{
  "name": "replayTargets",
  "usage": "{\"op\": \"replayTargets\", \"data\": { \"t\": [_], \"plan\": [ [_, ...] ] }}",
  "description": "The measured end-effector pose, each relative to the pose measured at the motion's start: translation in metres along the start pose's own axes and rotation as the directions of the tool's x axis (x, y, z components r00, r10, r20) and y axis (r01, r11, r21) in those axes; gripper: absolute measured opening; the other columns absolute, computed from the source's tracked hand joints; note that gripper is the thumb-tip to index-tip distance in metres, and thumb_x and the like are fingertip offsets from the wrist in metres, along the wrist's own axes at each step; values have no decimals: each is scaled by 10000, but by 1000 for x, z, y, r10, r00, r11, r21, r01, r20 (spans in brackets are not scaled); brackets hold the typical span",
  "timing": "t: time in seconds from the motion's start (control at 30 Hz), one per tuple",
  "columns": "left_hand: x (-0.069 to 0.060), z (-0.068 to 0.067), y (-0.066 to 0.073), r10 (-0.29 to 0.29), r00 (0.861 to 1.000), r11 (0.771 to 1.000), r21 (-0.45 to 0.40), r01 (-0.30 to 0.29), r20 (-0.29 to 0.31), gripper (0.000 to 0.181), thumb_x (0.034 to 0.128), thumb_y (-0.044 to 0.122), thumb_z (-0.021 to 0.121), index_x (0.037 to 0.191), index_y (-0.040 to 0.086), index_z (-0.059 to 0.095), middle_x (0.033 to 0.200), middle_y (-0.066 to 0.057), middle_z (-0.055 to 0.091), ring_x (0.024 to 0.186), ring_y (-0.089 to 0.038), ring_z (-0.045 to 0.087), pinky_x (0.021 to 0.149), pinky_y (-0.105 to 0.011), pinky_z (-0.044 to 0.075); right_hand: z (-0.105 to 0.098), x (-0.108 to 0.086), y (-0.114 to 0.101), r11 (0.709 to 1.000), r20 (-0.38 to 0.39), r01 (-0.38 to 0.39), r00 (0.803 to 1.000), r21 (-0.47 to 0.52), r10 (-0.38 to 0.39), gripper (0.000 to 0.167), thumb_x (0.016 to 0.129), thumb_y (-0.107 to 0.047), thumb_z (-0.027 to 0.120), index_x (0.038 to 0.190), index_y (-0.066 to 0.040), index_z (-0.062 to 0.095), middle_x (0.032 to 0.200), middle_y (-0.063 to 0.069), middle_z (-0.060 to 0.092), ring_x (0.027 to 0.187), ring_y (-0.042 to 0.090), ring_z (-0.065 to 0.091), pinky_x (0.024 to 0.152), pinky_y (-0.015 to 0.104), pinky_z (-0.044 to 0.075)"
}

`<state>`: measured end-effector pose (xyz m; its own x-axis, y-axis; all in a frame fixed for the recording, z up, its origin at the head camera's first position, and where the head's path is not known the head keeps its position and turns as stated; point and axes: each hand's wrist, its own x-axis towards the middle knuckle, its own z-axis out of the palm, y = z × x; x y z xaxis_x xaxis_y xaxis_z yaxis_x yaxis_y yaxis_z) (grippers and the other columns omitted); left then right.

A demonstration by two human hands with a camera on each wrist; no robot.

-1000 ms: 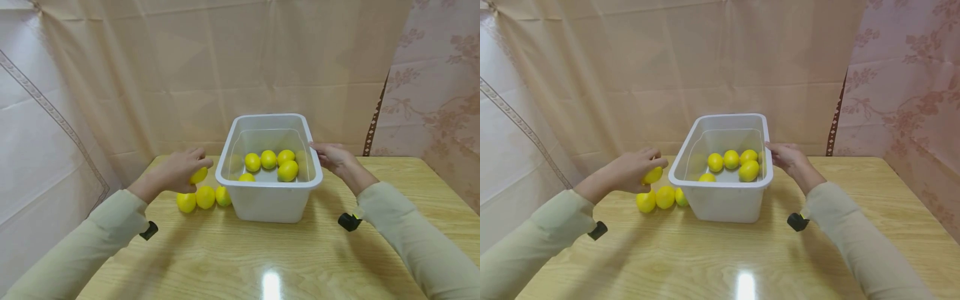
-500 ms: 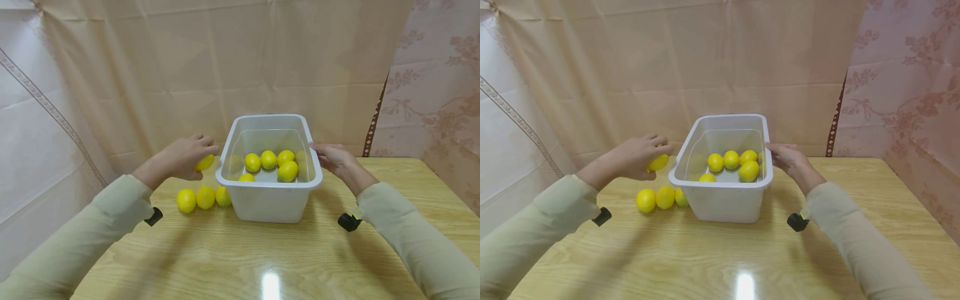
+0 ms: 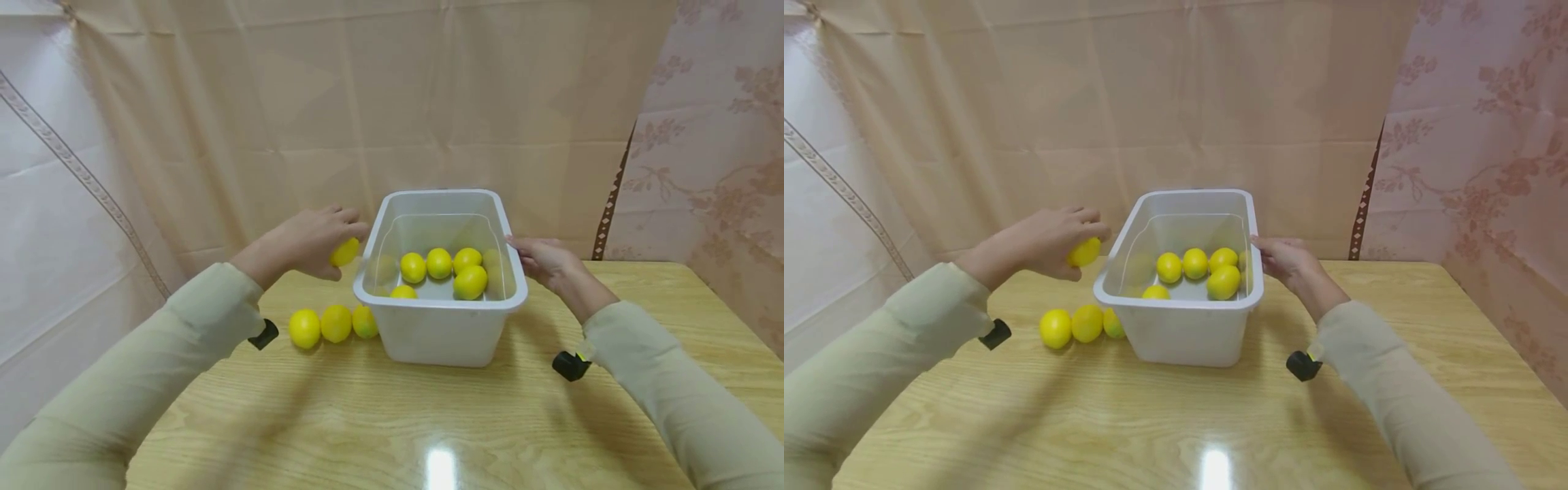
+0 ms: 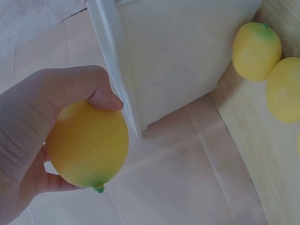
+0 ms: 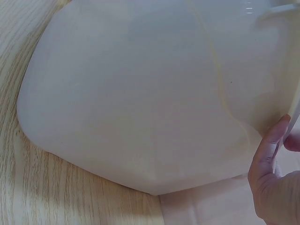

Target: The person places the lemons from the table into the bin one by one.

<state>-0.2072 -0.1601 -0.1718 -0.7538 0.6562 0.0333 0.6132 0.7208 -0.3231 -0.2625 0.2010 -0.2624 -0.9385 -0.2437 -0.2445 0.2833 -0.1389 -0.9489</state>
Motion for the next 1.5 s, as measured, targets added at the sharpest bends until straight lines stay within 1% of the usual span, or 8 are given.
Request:
{"op": "replayTargets", "data": {
  "t": [0.2,0.3,0.43,0.53,0.77,1.03,1.27,1.5],
  "plan": [
    [9,-8,-1,-18,999,999,-30,20,44,619,671,252,786,1244,264,553,1028,-19,551,927,-248,523,679,-367,505,0,0,0,1000,-4,-7,1000,-20,7,133,912,-196,633,782,-164,629,728,-100,674,720,10,652,719,155,560],
    [13,-11,0,-25,997,998,-52,29,74,604,676,238,779,1239,260,561,1055,-27,563,930,-244,535,711,-387,512,0,0,0,999,-11,-10,1000,-34,10,103,907,-210,643,834,-152,599,736,-103,668,727,8,650,723,155,560],
    [19,-16,1,-39,993,996,-74,47,113,554,688,233,782,1198,242,568,1082,-20,569,925,-236,549,748,-389,519,0,0,0,999,-10,-12,1000,-36,11,109,907,-214,645,833,-152,594,735,-101,665,728,9,650,725,158,562],
    [24,-18,2,-34,992,996,-82,44,121,517,690,237,781,1162,225,568,1073,-23,571,907,-232,550,743,-377,514,0,-1,0,999,-14,-14,1000,-31,14,106,905,-213,648,837,-151,594,737,-98,667,729,12,653,730,162,564],
    [36,-24,6,-26,991,994,-105,40,132,444,711,252,768,1108,215,574,1098,-37,561,905,-240,545,754,-369,498,0,-2,0,999,-20,-17,1000,-46,16,166,908,-223,642,976,-110,542,753,-107,671,744,11,656,749,159,563],
    [51,-29,12,-8,991,995,-94,21,137,415,733,201,753,1094,191,548,1056,-52,535,883,-245,539,752,-353,485,-1,0,-1,1000,-5,-19,1000,-7,19,93,906,-204,644,867,-135,596,753,-93,671,737,16,655,719,158,563],
    [69,-31,18,-19,984,995,-88,36,179,442,753,204,740,1150,188,545,1087,-46,528,928,-238,521,791,-369,494,-3,0,-3,1000,5,-18,1000,-9,18,119,911,-199,638,800,-157,631,755,-92,667,737,15,653,717,158,563],
    [92,-32,27,-3,973,999,-44,13,230,462,758,221,713,1186,203,539,1126,-34,535,957,-219,502,773,-351,480,-1,-2,-2,1000,12,-23,1000,13,23,176,909,-175,637,735,-169,659,747,-77,670,726,25,656,721,163,566]
  ]
}}
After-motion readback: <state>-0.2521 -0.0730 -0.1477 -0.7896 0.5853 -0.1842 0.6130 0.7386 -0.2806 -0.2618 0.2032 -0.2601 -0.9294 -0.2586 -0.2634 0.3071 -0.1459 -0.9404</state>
